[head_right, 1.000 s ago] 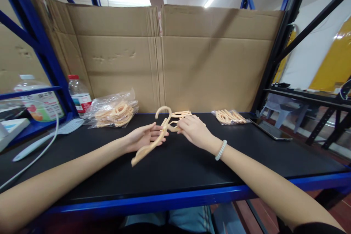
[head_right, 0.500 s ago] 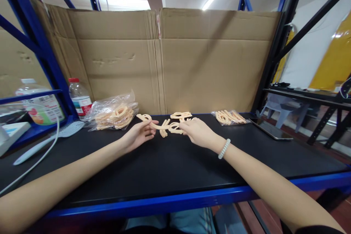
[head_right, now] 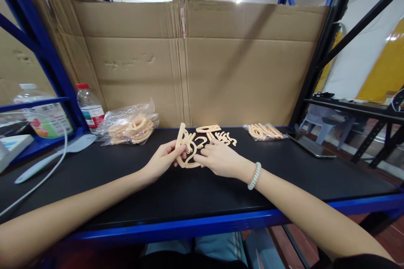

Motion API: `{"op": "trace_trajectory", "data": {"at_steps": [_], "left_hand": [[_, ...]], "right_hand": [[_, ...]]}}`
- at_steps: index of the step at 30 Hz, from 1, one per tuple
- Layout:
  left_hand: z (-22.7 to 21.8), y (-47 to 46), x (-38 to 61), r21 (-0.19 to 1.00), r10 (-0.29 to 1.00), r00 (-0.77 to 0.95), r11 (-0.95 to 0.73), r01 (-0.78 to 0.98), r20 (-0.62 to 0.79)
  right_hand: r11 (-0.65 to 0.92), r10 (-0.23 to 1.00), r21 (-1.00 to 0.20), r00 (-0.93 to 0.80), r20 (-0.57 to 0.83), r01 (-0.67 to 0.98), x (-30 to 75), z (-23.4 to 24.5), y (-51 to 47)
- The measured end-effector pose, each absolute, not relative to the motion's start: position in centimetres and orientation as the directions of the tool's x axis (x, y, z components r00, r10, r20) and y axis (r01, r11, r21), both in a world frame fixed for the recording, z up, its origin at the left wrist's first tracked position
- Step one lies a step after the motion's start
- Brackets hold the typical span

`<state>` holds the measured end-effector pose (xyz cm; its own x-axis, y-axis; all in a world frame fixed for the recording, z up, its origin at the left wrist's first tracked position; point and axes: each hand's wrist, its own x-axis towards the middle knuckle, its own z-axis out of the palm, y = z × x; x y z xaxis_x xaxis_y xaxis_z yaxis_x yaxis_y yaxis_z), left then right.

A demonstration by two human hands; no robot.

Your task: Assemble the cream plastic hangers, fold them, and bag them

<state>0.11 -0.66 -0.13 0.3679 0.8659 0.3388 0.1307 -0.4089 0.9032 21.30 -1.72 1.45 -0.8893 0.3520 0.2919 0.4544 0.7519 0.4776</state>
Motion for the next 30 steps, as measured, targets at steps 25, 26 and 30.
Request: {"op": "trace_trajectory", "data": {"at_steps": [25,26,30], "left_hand": [[0.5,-1.4,0.7,0.991,0.969,0.236,-0.043,-0.124,0.071],[0.6,-1.3,0.8,0.990,0.975,0.217,-0.008,-0.144,0.039],[0.4,-0.9,0.6,0.974,0.988,0.124,0.111,-0.199,-0.087]], "right_hand": [[0.728,0.237,0.473,-0.829,0.507,0.497,20.6,0.2,-1.3],[0.722,0.217,0.491,-0.833,0.509,0.488,20.7,0.2,-1.2],[0.712,0.187,0.501,-0.821,0.540,0.492,21.8,0.9,-0.7]]}}
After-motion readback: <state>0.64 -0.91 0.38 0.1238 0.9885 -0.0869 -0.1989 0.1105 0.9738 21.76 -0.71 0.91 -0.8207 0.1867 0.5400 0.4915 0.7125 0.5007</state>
